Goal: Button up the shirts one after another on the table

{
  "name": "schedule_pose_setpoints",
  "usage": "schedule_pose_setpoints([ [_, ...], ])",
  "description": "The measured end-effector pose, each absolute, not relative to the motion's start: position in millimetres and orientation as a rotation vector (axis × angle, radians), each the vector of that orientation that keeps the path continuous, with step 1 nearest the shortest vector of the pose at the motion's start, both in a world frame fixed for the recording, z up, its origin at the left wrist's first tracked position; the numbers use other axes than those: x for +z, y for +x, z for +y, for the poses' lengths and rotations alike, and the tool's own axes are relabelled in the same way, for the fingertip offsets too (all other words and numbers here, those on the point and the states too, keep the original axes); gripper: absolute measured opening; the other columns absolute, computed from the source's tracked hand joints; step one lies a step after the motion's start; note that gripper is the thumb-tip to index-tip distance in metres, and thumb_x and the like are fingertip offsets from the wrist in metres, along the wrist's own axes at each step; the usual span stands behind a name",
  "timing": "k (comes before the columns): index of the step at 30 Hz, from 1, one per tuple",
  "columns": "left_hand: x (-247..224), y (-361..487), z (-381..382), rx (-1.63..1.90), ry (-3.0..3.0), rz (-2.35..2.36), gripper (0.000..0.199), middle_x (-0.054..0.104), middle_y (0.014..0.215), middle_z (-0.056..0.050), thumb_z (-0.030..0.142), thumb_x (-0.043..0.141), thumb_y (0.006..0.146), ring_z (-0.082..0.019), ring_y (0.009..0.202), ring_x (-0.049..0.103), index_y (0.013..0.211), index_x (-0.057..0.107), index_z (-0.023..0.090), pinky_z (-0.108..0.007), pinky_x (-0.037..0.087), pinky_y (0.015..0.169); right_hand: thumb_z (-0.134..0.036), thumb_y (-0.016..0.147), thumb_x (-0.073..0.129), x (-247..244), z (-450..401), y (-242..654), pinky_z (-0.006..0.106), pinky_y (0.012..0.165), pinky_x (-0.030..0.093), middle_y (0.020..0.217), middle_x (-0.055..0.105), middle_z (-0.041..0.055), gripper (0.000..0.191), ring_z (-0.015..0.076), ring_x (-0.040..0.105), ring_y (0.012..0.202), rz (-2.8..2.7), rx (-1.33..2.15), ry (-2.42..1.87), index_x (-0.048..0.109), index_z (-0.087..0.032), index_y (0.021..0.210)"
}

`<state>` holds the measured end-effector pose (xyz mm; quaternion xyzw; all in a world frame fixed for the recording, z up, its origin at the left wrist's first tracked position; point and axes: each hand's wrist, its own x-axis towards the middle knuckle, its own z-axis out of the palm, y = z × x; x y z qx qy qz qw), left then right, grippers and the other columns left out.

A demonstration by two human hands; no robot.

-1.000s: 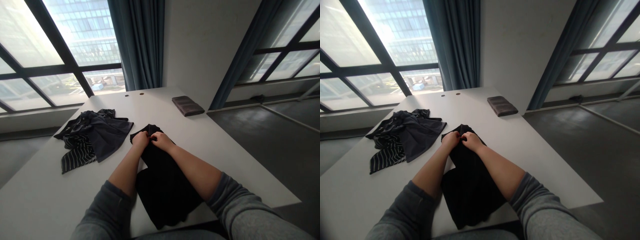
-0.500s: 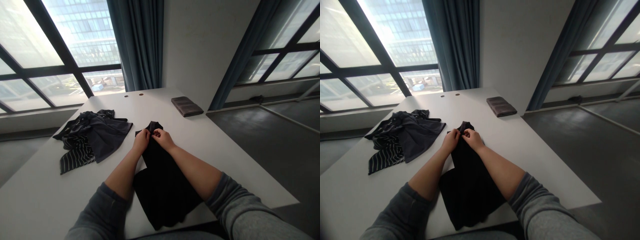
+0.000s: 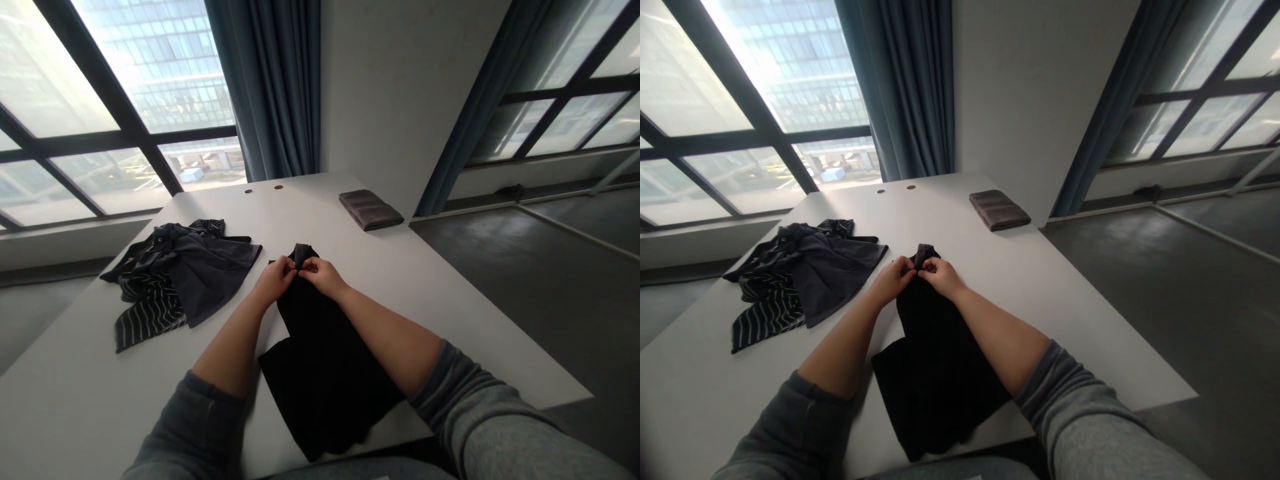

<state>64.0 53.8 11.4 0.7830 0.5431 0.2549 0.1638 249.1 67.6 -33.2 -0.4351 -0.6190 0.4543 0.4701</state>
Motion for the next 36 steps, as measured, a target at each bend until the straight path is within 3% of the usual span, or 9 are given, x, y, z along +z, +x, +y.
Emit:
schedule_pose_setpoints([
  [7, 6.6, 77.4, 47.3, 0.747, 2.352, 1.724, 0.008, 0.073, 0.103, -0.011, 0.016, 0.058, 0.097, -0.027, 0.101, 0.070, 0.102, 0.062, 0.020, -0.036, 0.051, 0.088, -0.032, 0.069, 0.078, -33.0, 65.4, 245.5, 0.028, 0.072, 0.049, 0.078, 0.064, -0.0037, 0.028, 0.0136, 0.060, 0.071, -1.441, 1.220, -0.967, 0.059, -0.021, 0.087],
  [14, 4.5, 71.0, 46.4, 0.909, 2.369, 1.502, 0.007, 0.075, 0.096, -0.006, 0.017, 0.063, 0.093, -0.024, 0.092, 0.072, 0.094, 0.061, 0.023, -0.034, 0.052, 0.083, -0.034, 0.069, 0.081, -39.5, 66.5, 246.1, 0.029, 0.074, 0.050, 0.079, 0.068, -0.0028, 0.030, 0.0144, 0.061, 0.074, -1.244, 1.227, -0.941, 0.065, -0.021, 0.091],
  [19, 6.6, 66.7, 44.9, 1.144, 2.083, 1.422, 0.026, 0.074, 0.091, 0.000, 0.020, 0.071, 0.087, -0.019, 0.085, 0.072, 0.109, 0.058, 0.024, -0.032, 0.054, 0.082, -0.035, 0.071, 0.085, -35.7, 62.6, 245.3, 0.029, 0.077, 0.051, 0.083, 0.069, -0.0021, 0.031, 0.0145, 0.063, 0.076, -1.174, 1.351, -0.793, 0.067, -0.022, 0.093],
  [25, 2.5, 75.6, 42.2, 1.072, 2.059, 1.553, 0.021, 0.073, 0.088, -0.003, 0.020, 0.067, 0.088, -0.023, 0.084, 0.071, 0.107, 0.059, 0.023, -0.035, 0.051, 0.081, -0.036, 0.075, 0.082, -30.5, 61.8, 249.3, 0.033, 0.089, 0.052, 0.091, 0.070, -0.0003, 0.027, 0.0174, 0.066, 0.088, -1.360, 1.256, -0.760, 0.068, -0.022, 0.093],
  [30, -0.9, 78.0, 44.7, 1.241, 1.652, 1.350, 0.022, 0.075, 0.098, -0.007, 0.029, 0.064, 0.091, -0.021, 0.087, 0.070, 0.109, 0.057, 0.020, -0.034, 0.051, 0.082, -0.037, 0.077, 0.079, -32.5, 65.2, 253.1, 0.034, 0.085, 0.052, 0.089, 0.068, -0.0002, 0.026, 0.0174, 0.064, 0.084, -1.428, 1.094, -0.845, 0.064, -0.022, 0.094],
  [33, -0.7, 70.6, 45.2, 1.125, 1.561, 1.130, 0.022, 0.075, 0.094, -0.005, 0.037, 0.064, 0.090, -0.019, 0.084, 0.070, 0.104, 0.060, 0.020, -0.031, 0.052, 0.079, -0.040, 0.077, 0.079, -34.8, 67.1, 253.0, 0.034, 0.083, 0.052, 0.086, 0.067, -0.0007, 0.028, 0.0170, 0.064, 0.082, -1.368, 1.094, -0.846, 0.061, -0.022, 0.092],
  [36, -0.1, 63.7, 42.0, 0.906, 1.809, 1.183, 0.012, 0.071, 0.085, -0.001, 0.029, 0.067, 0.083, -0.017, 0.074, 0.065, 0.090, 0.062, 0.020, -0.029, 0.048, 0.069, -0.041, 0.076, 0.080, -35.2, 67.5, 251.3, 0.032, 0.080, 0.051, 0.083, 0.066, -0.0018, 0.030, 0.0164, 0.062, 0.079, -1.346, 1.116, -0.847, 0.060, -0.022, 0.088],
])
